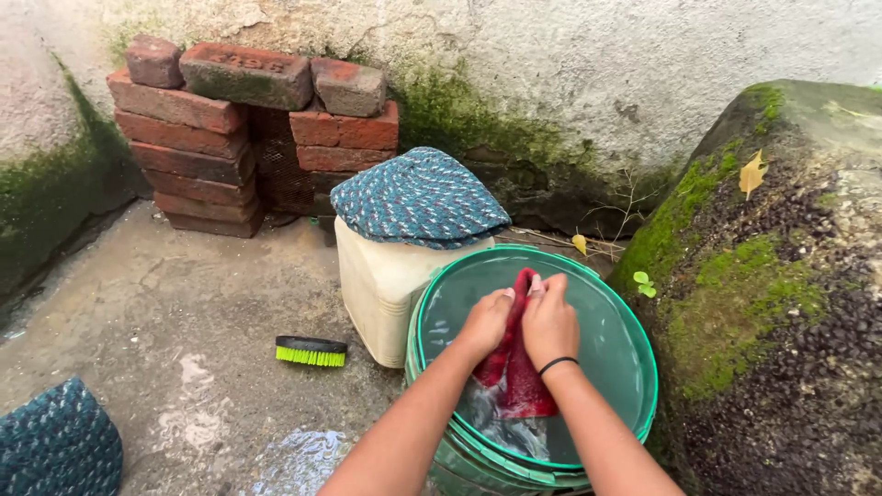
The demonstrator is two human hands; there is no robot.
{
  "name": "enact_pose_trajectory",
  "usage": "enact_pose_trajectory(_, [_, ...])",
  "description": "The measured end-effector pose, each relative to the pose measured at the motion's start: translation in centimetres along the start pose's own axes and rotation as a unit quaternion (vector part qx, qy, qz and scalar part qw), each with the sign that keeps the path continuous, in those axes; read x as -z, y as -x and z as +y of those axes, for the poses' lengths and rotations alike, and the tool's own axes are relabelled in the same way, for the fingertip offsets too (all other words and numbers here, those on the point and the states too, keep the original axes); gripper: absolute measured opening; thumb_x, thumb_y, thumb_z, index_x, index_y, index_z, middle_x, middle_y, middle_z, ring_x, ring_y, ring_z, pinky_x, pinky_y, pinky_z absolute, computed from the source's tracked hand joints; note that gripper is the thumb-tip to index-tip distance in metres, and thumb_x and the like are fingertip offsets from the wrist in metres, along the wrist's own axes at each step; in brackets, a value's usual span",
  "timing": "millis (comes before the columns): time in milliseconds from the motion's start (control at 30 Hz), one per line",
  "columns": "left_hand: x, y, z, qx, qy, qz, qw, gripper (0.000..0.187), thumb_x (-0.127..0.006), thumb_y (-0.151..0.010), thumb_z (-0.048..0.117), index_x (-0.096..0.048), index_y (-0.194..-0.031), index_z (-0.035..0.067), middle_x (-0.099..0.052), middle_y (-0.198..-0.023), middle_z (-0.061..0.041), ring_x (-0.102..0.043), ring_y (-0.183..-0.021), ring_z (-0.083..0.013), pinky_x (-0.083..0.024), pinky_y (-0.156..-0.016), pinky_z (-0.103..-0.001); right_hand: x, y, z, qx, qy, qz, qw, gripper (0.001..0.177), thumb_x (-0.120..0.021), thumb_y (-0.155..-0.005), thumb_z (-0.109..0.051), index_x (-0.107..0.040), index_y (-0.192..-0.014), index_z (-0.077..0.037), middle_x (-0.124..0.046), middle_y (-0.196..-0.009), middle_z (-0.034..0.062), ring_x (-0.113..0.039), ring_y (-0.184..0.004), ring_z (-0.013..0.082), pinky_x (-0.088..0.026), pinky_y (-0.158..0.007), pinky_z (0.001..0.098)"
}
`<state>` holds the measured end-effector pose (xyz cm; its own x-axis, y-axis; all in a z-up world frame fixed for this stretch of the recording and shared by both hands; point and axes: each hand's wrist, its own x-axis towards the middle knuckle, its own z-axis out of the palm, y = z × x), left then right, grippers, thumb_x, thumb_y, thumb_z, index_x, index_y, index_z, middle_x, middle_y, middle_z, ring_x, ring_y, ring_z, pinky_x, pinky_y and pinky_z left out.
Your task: Washing and scrubbing a floor mat and a red cloth in a bucket of water at an outdoor tap.
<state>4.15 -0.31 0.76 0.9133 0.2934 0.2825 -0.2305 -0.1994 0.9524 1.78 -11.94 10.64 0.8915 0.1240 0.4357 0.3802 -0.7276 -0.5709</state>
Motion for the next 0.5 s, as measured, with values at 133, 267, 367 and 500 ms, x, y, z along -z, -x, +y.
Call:
enact_pose_trajectory(133, [0.2,-0.3,0.0,0.021,0.031,0.036,0.999,0.043,-0.043,-0.103,0.038,-0.066,-0.109,0.002,-0.072,-0.107,-0.024,-0.070,-0.102,-0.0395,-0.051,-0.092,-0.044,0.4,1.0,-1.2,0.009,0.005,-0.025,1.000,0.028,-0.046,-0.105,-0.038,-0.047,-0.110,-0.011,-0.070,-0.083,0.0281,-0.065,-0.080,0.0540,-0.047,-0.068,0.0650])
enact_pose_trajectory(267, [1.1,-0.3,0.3,0.056,-0.016,0.054,0.997,0.044,-0.042,-0.104,0.037,-0.066,-0.105,0.001,-0.072,-0.106,-0.026,-0.067,-0.102,-0.0416,-0.050,-0.090,-0.046,0.3,1.5,-1.8,0.063,0.004,-0.069,0.996,0.027,-0.046,-0.103,-0.038,-0.047,-0.107,-0.011,-0.072,-0.085,0.0252,-0.067,-0.079,0.0524,-0.049,-0.068,0.0637])
enact_pose_trajectory(367, [-0.2,-0.7,-1.8,0.035,-0.023,0.014,0.999,0.043,-0.042,-0.105,0.037,-0.067,-0.107,0.002,-0.071,-0.107,-0.025,-0.066,-0.102,-0.0417,-0.050,-0.090,-0.045,0.4,0.4,-0.6,0.045,0.016,-0.057,0.997,0.027,-0.046,-0.103,-0.037,-0.047,-0.107,-0.010,-0.072,-0.085,0.0261,-0.066,-0.079,0.0532,-0.049,-0.067,0.0644])
enact_pose_trajectory(500, [-1.0,0.3,-0.3,0.016,-0.003,-0.059,0.998,0.043,-0.043,-0.104,0.038,-0.066,-0.106,0.001,-0.072,-0.103,-0.025,-0.069,-0.099,-0.0402,-0.051,-0.090,-0.044,0.3,-1.0,1.8,-0.012,0.021,-0.026,0.999,0.028,-0.048,-0.105,-0.036,-0.047,-0.110,-0.009,-0.070,-0.083,0.0307,-0.065,-0.081,0.0555,-0.048,-0.070,0.0655])
